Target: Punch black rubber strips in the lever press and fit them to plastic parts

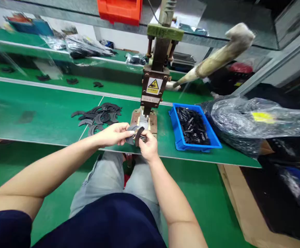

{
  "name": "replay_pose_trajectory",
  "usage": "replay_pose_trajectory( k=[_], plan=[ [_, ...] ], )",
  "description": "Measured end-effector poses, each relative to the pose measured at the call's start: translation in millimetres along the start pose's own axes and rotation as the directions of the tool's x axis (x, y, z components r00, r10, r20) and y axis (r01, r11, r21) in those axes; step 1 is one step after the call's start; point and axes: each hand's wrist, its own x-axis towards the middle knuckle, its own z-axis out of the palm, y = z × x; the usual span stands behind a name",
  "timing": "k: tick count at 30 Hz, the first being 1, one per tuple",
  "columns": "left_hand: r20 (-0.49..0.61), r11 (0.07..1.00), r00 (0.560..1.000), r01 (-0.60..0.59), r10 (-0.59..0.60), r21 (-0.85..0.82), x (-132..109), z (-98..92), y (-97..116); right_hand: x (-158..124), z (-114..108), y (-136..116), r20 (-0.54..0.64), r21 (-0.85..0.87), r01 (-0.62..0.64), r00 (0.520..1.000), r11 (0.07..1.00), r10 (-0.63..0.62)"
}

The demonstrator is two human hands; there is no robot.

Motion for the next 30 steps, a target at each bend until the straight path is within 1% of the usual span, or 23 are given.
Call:
replay_pose_trajectory(
  k=[3, 6, 8, 9, 10, 12, 14, 15, 16, 17, 18, 19, 20, 21, 23, 25, 27, 29, 30],
  plan=[
    [-0.008, 1.0, 1.0, 0.009, -0.009, -0.019, -3, 2.0, -1, -9, 3, -1, -0.046, -0.077, 0.029, 0.998, 0.997, -0.033],
    [0.056, 0.995, 0.996, 0.073, -0.069, -0.074, -1, -0.2, 0, -15, 4, -3, -0.051, -0.138, 0.041, 0.998, 0.99, -0.048],
    [0.095, 0.99, 0.99, 0.109, -0.1, -0.089, 2, -4.4, 2, -15, 3, -8, -0.023, -0.182, 0.038, 0.999, 0.982, -0.043],
    [0.095, 0.991, 0.99, 0.109, -0.101, -0.077, 3, -6.9, 2, -14, 2, -12, -0.002, -0.216, 0.046, 0.999, 0.975, -0.047],
    [0.084, 0.994, 0.992, 0.099, -0.095, -0.054, 4, -9.3, 3, -13, 0, -16, 0.025, -0.261, 0.065, 0.998, 0.963, -0.06],
    [0.054, 0.997, 0.996, 0.077, -0.077, 0.012, 4, -13.1, 3, -9, -4, -25, 0.086, -0.37, 0.144, 0.989, 0.918, -0.12],
    [-0.036, 0.994, 0.999, 0.033, -0.03, 0.101, 0, -13.9, 4, -6, -8, -32, 0.148, -0.469, 0.249, 0.968, 0.848, -0.203],
    [-0.105, 0.987, 0.994, -0.007, 0.024, 0.16, -3, -13.0, 4, -5, -9, -34, 0.174, -0.505, 0.298, 0.954, 0.81, -0.242],
    [-0.171, 0.971, 0.98, -0.056, 0.097, 0.231, -6, -11.2, 5, -4, -10, -36, 0.198, -0.531, 0.341, 0.94, 0.776, -0.277],
    [-0.212, 0.944, 0.96, -0.109, 0.181, 0.311, -8, -8.9, 5, -4, -10, -36, 0.217, -0.547, 0.375, 0.927, 0.748, -0.306],
    [-0.219, 0.907, 0.941, -0.157, 0.258, 0.391, -11, -6.2, 5, -4, -10, -36, 0.232, -0.556, 0.402, 0.915, 0.727, -0.329],
    [-0.195, 0.868, 0.93, -0.193, 0.31, 0.458, -12, -3.6, 5, -4, -9, -36, 0.243, -0.561, 0.422, 0.906, 0.712, -0.346],
    [-0.16, 0.841, 0.931, -0.21, 0.327, 0.5, -12, -1.4, 4, -4, -9, -35, 0.252, -0.562, 0.438, 0.899, 0.702, -0.359],
    [-0.131, 0.832, 0.94, -0.207, 0.315, 0.515, -11, 0.2, 3, -4, -8, -35, 0.26, -0.56, 0.45, 0.893, 0.696, -0.368],
    [-0.103, 0.866, 0.966, -0.161, 0.236, 0.473, -7, 1.5, -2, -6, -8, -36, 0.272, -0.554, 0.465, 0.885, 0.691, -0.378],
    [-0.09, 0.925, 0.985, -0.106, 0.148, 0.366, -3, 1.3, -6, -7, -9, -38, 0.278, -0.54, 0.473, 0.881, 0.696, -0.383],
    [-0.131, 0.963, 0.984, -0.082, 0.119, 0.257, -1, 1.1, -8, -9, -9, -39, 0.253, -0.522, 0.464, 0.886, 0.716, -0.389],
    [-0.181, 0.989, 0.98, -0.063, 0.087, 0.136, -1, 1.2, -9, -9, -10, -39, 0.193, -0.501, 0.439, 0.897, 0.746, -0.398],
    [-0.164, 0.997, 0.985, -0.038, 0.049, 0.067, -1, 0.8, -10, -9, -10, -38, 0.166, -0.489, 0.424, 0.903, 0.763, -0.396]
  ],
)
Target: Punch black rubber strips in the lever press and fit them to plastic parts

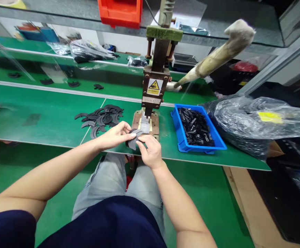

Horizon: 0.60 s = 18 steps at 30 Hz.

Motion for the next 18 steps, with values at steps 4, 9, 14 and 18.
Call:
replay_pose_trajectory(
  k=[4, 9, 14, 18],
  plan=[
    [0.187, 0.97, 0.97, 0.184, -0.153, -0.162, 7, -9.0, -11, -4, 2, 6, 0.04, 0.03, -0.102, 0.994, 0.994, 0.101],
    [-0.137, 0.929, 0.934, 0.296, -0.33, -0.223, 49, -38.9, -42, -24, -18, 8, 0.019, 0.033, -0.204, 0.979, 0.978, 0.204],
    [-0.287, 0.865, 0.826, 0.408, -0.486, -0.291, 137, -71.5, -38, -49, -50, 3, 0.023, -0.018, -0.197, 0.98, 0.98, 0.198],
    [-0.38, 0.904, 0.847, 0.235, -0.371, -0.358, 205, -87.6, -14, -50, -77, 7, -0.014, -0.109, -0.199, 0.98, 0.974, 0.199]
  ],
)
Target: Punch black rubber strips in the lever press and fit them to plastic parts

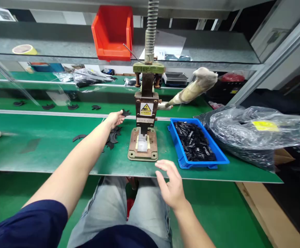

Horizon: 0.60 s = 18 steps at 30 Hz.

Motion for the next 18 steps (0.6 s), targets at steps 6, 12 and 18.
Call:
replay_pose_trajectory(
  k=[6, 12, 18],
  plan=[
    [-0.056, 0.986, 0.984, -0.167, 0.168, 0.025, -12, -2.3, -28, 24, -67, 53, -0.104, -0.163, -0.083, 0.992, 0.983, 0.067],
    [0.053, 0.843, 0.896, -0.434, 0.441, 0.318, -110, -38.2, -107, 77, -113, 144, 0.102, -0.535, -0.275, 0.918, 0.799, 0.384],
    [0.124, 0.784, 0.867, -0.49, 0.482, 0.381, -162, -54.2, -154, 120, -98, 164, 0.249, -0.708, -0.31, 0.731, 0.635, 0.635]
  ],
)
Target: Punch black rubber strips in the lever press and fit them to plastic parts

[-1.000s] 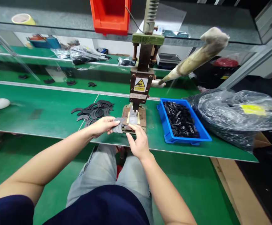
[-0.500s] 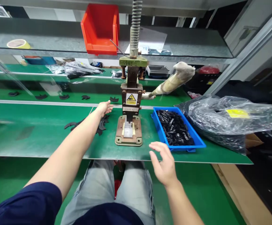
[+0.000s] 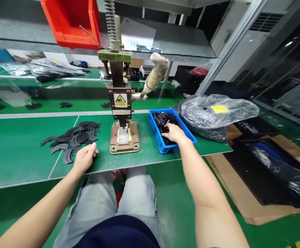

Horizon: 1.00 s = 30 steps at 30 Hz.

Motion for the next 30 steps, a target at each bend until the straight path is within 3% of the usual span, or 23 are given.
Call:
replay_pose_trajectory(
  k=[4, 8, 10, 12, 14, 16, 18, 21, 23, 25, 27, 30],
  plan=[
    [-0.009, 1.0, 1.0, -0.003, 0.003, 0.015, -1, 2.7, 0, 8, 5, -22, -0.01, -0.033, -0.064, 0.998, 0.997, 0.063],
    [-0.006, 1.0, 1.0, -0.003, 0.003, 0.015, 1, 2.3, 4, 9, 3, -27, -0.03, -0.053, -0.1, 0.995, 0.994, 0.098],
    [-0.017, 1.0, 1.0, -0.001, 0.001, -0.004, 0, 2.3, 6, 7, -3, -22, -0.11, -0.027, -0.106, 0.989, 0.994, 0.103],
    [-0.027, 1.0, 1.0, -0.004, 0.003, -0.03, 1, 3.1, 5, 3, -10, -17, -0.276, 0.091, -0.087, 0.955, 0.992, 0.109],
    [-0.033, 0.998, 0.999, -0.016, 0.014, -0.057, 3, 4.6, 2, -7, -15, -20, -0.449, 0.269, 0.007, 0.886, 0.963, 0.119],
    [-0.053, 0.995, 0.998, -0.034, 0.029, -0.09, 4, 7.2, 1, -26, -16, -35, -0.555, 0.368, 0.177, 0.83, 0.913, 0.063],
    [-0.083, 0.992, 0.994, -0.075, 0.067, -0.1, 2, 10.9, 5, -53, -9, -62, -0.601, 0.361, 0.376, 0.794, 0.853, -0.096],
    [-0.063, 0.97, 0.971, -0.236, 0.233, -0.059, -12, 17.5, 23, -97, 16, -115, -0.591, 0.338, 0.626, 0.722, 0.702, -0.36],
    [0.002, 0.927, 0.928, -0.372, 0.372, -0.059, -26, 21.6, 39, -121, 37, -146, -0.592, 0.352, 0.703, 0.679, 0.618, -0.434],
    [0.063, 0.877, 0.876, -0.472, 0.478, -0.092, -39, 25.2, 55, -140, 54, -167, -0.584, 0.382, 0.731, 0.665, 0.565, -0.466],
    [0.101, 0.842, 0.837, -0.526, 0.537, -0.122, -50, 27.8, 65, -151, 66, -178, -0.566, 0.417, 0.741, 0.665, 0.526, -0.488],
    [0.114, 0.822, 0.816, -0.553, 0.567, -0.135, -58, 28.8, 70, -157, 74, -184, -0.55, 0.454, 0.749, 0.661, 0.482, -0.51]
  ],
)
